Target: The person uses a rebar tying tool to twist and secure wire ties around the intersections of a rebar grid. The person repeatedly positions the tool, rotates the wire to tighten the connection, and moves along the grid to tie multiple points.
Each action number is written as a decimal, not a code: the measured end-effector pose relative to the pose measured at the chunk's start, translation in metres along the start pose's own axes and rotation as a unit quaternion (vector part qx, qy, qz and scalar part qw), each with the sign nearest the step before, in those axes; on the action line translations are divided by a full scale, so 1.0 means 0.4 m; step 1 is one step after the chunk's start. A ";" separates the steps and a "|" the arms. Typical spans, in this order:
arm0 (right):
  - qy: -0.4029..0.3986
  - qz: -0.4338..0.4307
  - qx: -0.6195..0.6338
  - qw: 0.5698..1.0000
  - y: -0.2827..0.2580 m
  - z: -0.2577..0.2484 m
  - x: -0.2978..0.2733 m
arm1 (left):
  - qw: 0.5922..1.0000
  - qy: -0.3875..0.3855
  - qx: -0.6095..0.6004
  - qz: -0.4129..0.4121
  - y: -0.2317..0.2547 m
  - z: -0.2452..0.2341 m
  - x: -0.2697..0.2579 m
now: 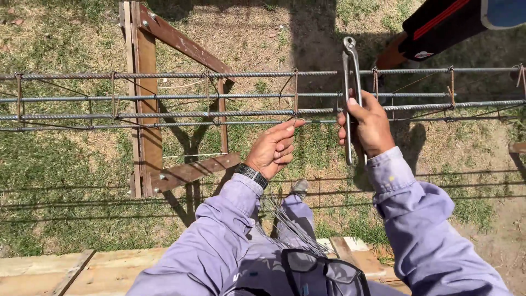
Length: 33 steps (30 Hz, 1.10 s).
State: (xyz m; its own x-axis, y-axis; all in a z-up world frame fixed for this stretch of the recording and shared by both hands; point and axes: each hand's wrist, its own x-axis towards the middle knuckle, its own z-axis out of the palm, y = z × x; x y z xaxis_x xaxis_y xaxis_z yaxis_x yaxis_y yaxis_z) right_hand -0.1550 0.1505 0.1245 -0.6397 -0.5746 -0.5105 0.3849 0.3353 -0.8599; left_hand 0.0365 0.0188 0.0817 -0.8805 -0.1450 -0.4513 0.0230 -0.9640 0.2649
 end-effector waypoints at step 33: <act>-0.004 0.041 0.018 0.999 0.096 0.100 0.129 | 1.000 -0.001 0.001 0.021 -0.029 -0.018 0.008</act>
State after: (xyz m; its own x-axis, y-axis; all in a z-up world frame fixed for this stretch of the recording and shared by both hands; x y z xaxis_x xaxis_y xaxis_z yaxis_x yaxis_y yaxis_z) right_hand -0.1466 0.1037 0.0654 -0.6003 -0.5520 -0.5788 0.4596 0.3541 -0.8145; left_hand 0.0369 0.0280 0.0710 -0.8800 -0.1849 -0.4374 0.0596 -0.9568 0.2847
